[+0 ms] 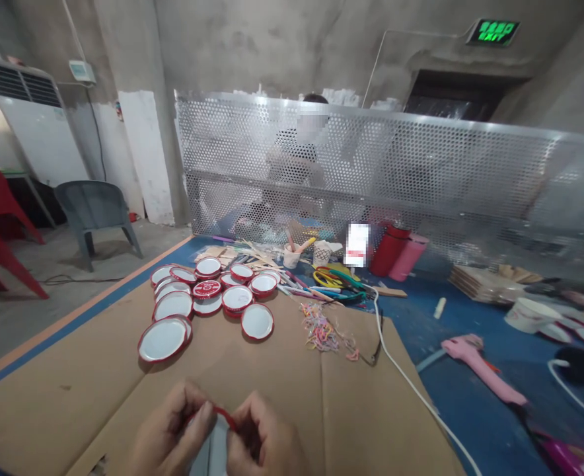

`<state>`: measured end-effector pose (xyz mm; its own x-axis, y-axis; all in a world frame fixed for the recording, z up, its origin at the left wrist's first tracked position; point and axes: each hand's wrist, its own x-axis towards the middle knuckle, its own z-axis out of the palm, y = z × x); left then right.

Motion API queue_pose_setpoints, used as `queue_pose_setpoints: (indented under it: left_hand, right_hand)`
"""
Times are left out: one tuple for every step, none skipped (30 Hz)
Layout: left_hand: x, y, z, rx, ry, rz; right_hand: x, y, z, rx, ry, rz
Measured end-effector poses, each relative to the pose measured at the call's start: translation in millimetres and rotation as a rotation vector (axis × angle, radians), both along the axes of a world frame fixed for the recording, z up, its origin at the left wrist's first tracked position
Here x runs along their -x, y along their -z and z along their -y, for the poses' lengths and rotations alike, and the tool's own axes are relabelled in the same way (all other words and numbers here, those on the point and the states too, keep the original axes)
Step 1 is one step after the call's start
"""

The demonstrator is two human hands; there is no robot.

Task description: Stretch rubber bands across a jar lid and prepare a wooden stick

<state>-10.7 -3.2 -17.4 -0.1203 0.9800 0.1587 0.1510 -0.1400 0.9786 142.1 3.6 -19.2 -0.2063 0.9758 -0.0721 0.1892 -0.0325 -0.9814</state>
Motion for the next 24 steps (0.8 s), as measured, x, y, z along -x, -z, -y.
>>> queue_pose_setpoints:
  left_hand:
    - [-0.4, -1.1, -0.2, 0.017, 0.03, 0.071]
    - [-0.9, -2.0, -0.2, 0.041, 0.072, 0.152]
    - [-1.1, -2.4, 0.0, 0.073, 0.119, 0.224]
    - [-1.2, -2.5, 0.3, 0.104, 0.163, 0.27]
    - [-1.1, -2.3, 0.7, 0.123, 0.195, 0.283]
    - [-0.8, -2.0, 1.0, 0.126, 0.212, 0.263]
    - [-0.5, -1.9, 1.3, 0.108, 0.214, 0.219]
    - [-0.3, -2.2, 1.4, 0.069, 0.202, 0.163]
    - [-0.3, -3.1, 1.4, 0.024, 0.182, 0.102]
    - [-0.7, -4.6, 1.5, -0.017, 0.16, 0.042]
    - [-1.4, -6.6, 1.7, -0.046, 0.136, -0.018]
    - [-2.4, -8.9, 2.2, -0.066, 0.113, -0.076]
    - [-3.5, -11.3, 2.8, -0.077, 0.09, -0.125]
    - [-4.8, -13.6, 3.7, -0.082, 0.068, -0.163]
    - [-6.0, -15.5, 4.7, -0.087, 0.048, -0.191]
    - [-7.0, -16.9, 5.7, -0.096, 0.029, -0.217]
    - [-7.9, -17.8, 6.6, -0.108, 0.007, -0.242]
    - [-8.5, -18.2, 7.4, -0.125, -0.016, -0.264]
    - [-9.0, -18.5, 8.0, -0.145, -0.037, -0.283]
    - [-9.3, -18.6, 8.4, -0.167, -0.054, -0.297]
    - [-9.4, -18.9, 8.6, -0.187, -0.066, -0.304]
    - [-9.5, -19.2, 8.7, -0.204, -0.072, -0.302]
    - [-9.4, -19.5, 8.8, -0.218, -0.072, -0.295]
    - [-9.3, -19.8, 8.8, -0.226, -0.068, -0.288]
  right_hand:
    - [-0.4, -6.3, -0.9, 0.009, 0.02, -0.019]
    - [-1.5, -13.6, -2.3, 0.021, 0.049, -0.047]
    - [-3.1, -21.4, -4.1, 0.041, 0.085, -0.081]
    - [-5.1, -29.0, -6.2, 0.069, 0.124, -0.116]
    - [-7.2, -35.8, -8.3, 0.096, 0.157, -0.144]
    - [-9.2, -41.5, -10.1, 0.119, 0.183, -0.164]
    - [-10.7, -45.6, -11.6, 0.131, 0.201, -0.176]
    - [-11.8, -48.2, -12.6, 0.135, 0.21, -0.184]
    - [-12.3, -49.5, -13.2, 0.141, 0.216, -0.191]
    - [-12.5, -49.8, -13.4, 0.144, 0.216, -0.203]
    - [-12.3, -49.6, -13.2, 0.15, 0.21, -0.218]
    - [-12.0, -49.1, -13.0, 0.16, 0.203, -0.234]
    - [-11.8, -48.5, -12.8, 0.17, 0.196, -0.248]
    - [-11.7, -48.0, -12.6, 0.178, 0.191, -0.259]
    - [-11.8, -47.5, -12.7, 0.182, 0.186, -0.266]
    - [-12.1, -46.9, -12.9, 0.183, 0.184, -0.27]
    - [-12.7, -46.2, -13.3, 0.185, 0.182, -0.273]
    - [-13.3, -45.2, -13.8, 0.186, 0.176, -0.275]
    - [-14.1, -44.0, -14.5, 0.185, 0.167, -0.276]
    - [-15.0, -42.6, -15.2, 0.184, 0.159, -0.276]
    - [-15.9, -41.2, -15.8, 0.183, 0.152, -0.277]
    - [-16.8, -39.8, -16.3, 0.184, 0.143, -0.277]
    - [-17.6, -38.7, -16.7, 0.185, 0.133, -0.275]
    - [-18.4, -37.9, -16.9, 0.187, 0.121, -0.272]
